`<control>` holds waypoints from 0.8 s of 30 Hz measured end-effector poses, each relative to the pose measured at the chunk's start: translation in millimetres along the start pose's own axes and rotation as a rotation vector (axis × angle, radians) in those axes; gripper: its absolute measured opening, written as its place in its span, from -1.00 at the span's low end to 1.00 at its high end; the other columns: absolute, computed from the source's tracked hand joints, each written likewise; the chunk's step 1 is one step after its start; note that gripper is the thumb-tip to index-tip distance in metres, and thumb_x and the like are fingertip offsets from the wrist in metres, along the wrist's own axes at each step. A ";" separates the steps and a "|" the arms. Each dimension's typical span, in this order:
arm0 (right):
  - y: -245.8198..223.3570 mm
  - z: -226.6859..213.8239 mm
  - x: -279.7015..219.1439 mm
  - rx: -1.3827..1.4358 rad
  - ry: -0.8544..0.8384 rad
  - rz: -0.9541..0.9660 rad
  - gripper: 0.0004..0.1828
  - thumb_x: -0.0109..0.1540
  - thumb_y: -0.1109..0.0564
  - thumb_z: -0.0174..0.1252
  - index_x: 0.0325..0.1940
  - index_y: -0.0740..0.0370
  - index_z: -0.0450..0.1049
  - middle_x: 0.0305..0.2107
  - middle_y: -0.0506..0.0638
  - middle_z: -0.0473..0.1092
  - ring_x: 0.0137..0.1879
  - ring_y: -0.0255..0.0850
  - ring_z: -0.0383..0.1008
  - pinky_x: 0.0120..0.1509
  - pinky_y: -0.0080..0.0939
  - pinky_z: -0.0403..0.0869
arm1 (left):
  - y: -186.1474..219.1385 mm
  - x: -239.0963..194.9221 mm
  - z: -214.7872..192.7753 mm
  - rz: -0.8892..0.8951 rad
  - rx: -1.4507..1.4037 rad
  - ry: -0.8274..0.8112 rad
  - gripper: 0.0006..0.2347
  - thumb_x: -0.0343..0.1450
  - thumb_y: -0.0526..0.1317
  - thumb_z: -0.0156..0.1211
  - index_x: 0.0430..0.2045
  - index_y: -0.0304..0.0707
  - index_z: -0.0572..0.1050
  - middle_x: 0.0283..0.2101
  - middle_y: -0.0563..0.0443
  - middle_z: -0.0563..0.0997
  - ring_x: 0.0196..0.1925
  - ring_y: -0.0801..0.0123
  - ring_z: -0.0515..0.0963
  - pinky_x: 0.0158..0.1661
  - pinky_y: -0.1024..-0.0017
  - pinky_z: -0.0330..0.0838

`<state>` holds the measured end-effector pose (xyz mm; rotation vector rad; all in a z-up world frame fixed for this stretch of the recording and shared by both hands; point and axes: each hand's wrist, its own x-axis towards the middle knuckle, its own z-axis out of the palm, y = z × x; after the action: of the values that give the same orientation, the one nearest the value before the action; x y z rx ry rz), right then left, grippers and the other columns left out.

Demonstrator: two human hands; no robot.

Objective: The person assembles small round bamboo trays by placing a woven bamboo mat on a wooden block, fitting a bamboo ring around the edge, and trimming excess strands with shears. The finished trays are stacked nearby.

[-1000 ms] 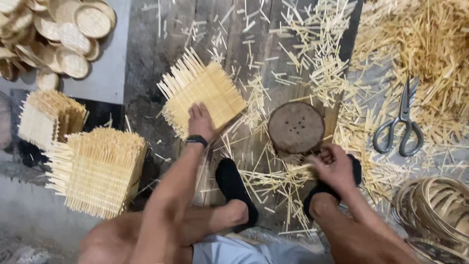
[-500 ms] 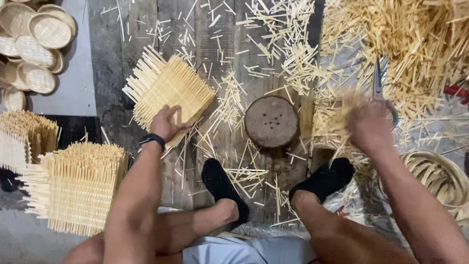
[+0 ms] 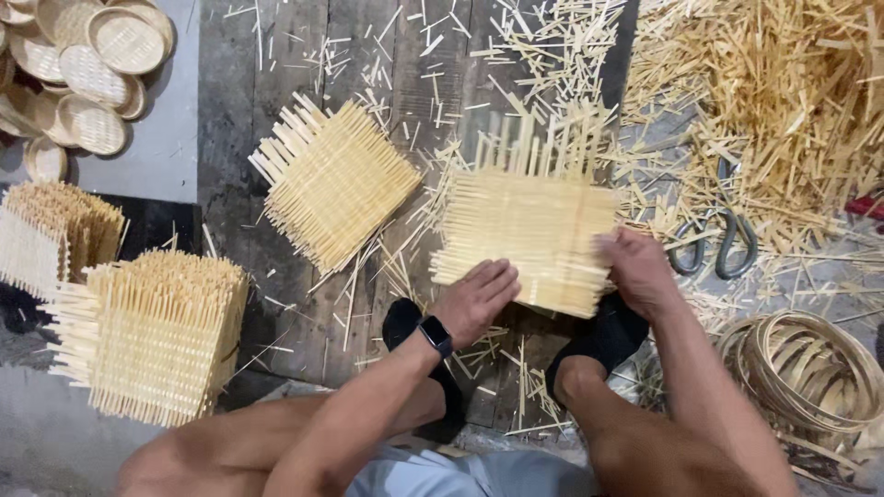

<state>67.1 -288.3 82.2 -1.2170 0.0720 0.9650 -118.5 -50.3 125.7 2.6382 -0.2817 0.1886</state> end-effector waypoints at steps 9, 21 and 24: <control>17.4 21.6 7.1 -0.228 0.315 -0.037 -0.70 0.17 0.27 0.36 -0.04 0.42 0.56 -0.25 0.05 0.59 -0.24 -0.34 0.57 -0.13 -0.32 0.55 | -85.6 7.7 14.2 -1.040 -0.212 0.251 -0.51 0.43 -0.20 0.47 0.18 -0.46 0.39 0.19 -0.44 0.46 0.21 -0.12 0.40 0.14 -0.06 0.27; 31.8 9.1 11.2 -0.240 0.531 -0.307 -0.86 0.28 0.22 0.35 -0.12 0.33 0.59 -0.28 -0.05 0.56 -0.21 -0.38 0.50 -0.07 -0.41 0.50 | -105.8 2.3 -7.2 -1.289 -1.584 0.380 -0.85 0.32 -0.41 0.41 -0.31 -0.43 0.59 -0.27 -0.14 0.68 -0.25 0.27 0.65 -0.17 0.34 0.53; 22.8 3.3 13.7 0.024 0.442 -0.352 -0.85 0.34 0.26 0.29 -0.05 0.32 0.50 -0.21 -0.03 0.52 -0.15 -0.33 0.51 0.00 -0.34 0.53 | -107.6 0.1 -40.4 -1.334 -1.372 0.483 -0.85 0.30 -0.37 0.38 -0.30 -0.34 0.59 -0.16 -0.08 0.69 -0.11 0.32 0.63 -0.05 0.41 0.53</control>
<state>59.2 -277.2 59.1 -1.3490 0.2100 0.3788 -96.9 61.9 113.2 0.9540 1.0822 0.0881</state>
